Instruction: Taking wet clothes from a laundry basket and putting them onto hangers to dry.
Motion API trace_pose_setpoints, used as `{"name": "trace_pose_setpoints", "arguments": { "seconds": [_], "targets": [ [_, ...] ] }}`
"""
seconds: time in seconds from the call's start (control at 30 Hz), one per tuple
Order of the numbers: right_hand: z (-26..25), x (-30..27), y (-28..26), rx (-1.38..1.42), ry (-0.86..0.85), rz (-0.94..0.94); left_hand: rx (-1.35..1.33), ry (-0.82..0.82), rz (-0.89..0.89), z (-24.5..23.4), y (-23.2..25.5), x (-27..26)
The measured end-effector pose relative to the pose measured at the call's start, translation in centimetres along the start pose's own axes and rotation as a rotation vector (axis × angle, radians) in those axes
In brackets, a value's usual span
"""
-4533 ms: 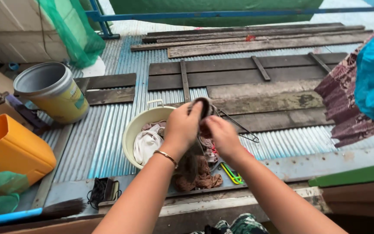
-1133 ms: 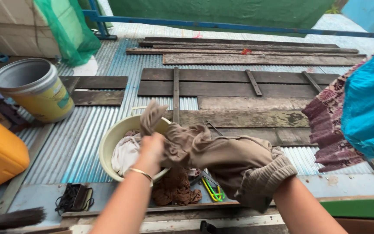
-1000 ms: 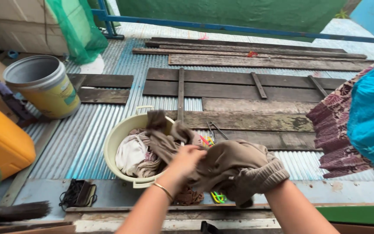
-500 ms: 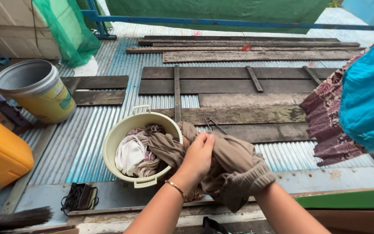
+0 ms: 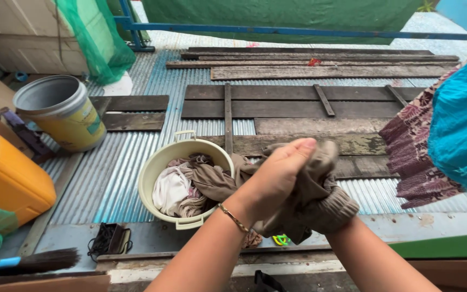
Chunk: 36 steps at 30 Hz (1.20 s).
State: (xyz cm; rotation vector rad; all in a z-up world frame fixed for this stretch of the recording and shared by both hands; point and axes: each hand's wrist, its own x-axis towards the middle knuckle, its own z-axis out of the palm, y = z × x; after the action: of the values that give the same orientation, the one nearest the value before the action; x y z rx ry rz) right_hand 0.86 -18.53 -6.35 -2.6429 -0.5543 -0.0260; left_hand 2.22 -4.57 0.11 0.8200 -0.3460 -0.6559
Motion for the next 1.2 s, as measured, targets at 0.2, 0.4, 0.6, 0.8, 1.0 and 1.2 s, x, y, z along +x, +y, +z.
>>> {"name": "trace_pose_setpoints", "arguments": {
  "seconds": [0.2,0.4,0.6,0.8,1.0,1.2],
  "targets": [
    [-0.4,-0.1,-0.5,-0.153,0.012,-0.048,-0.141,-0.076,-0.110,1.5,2.6,-2.3],
    [-1.8,0.6,-0.8,-0.319,0.028,-0.107,0.151,-0.099,-0.198,-1.4,2.7,-3.3],
    [-6.4,0.3,-9.2,0.635,-0.026,-0.024,1.037,0.427,-0.307,-7.6,0.3,-1.9],
    [-8.6,-0.3,-13.5,0.930,-0.047,-0.026,1.040,0.658,0.089,-9.7,-4.0,-0.3],
    [-8.2,-1.1,-13.2,0.265,-0.114,0.186,0.390,0.656,-0.114,-6.5,-4.8,-0.6],
    [-4.6,-0.3,-9.1,0.649,0.072,-0.315,0.592,0.761,0.241,-6.3,-5.2,-0.3]
  ]
}}
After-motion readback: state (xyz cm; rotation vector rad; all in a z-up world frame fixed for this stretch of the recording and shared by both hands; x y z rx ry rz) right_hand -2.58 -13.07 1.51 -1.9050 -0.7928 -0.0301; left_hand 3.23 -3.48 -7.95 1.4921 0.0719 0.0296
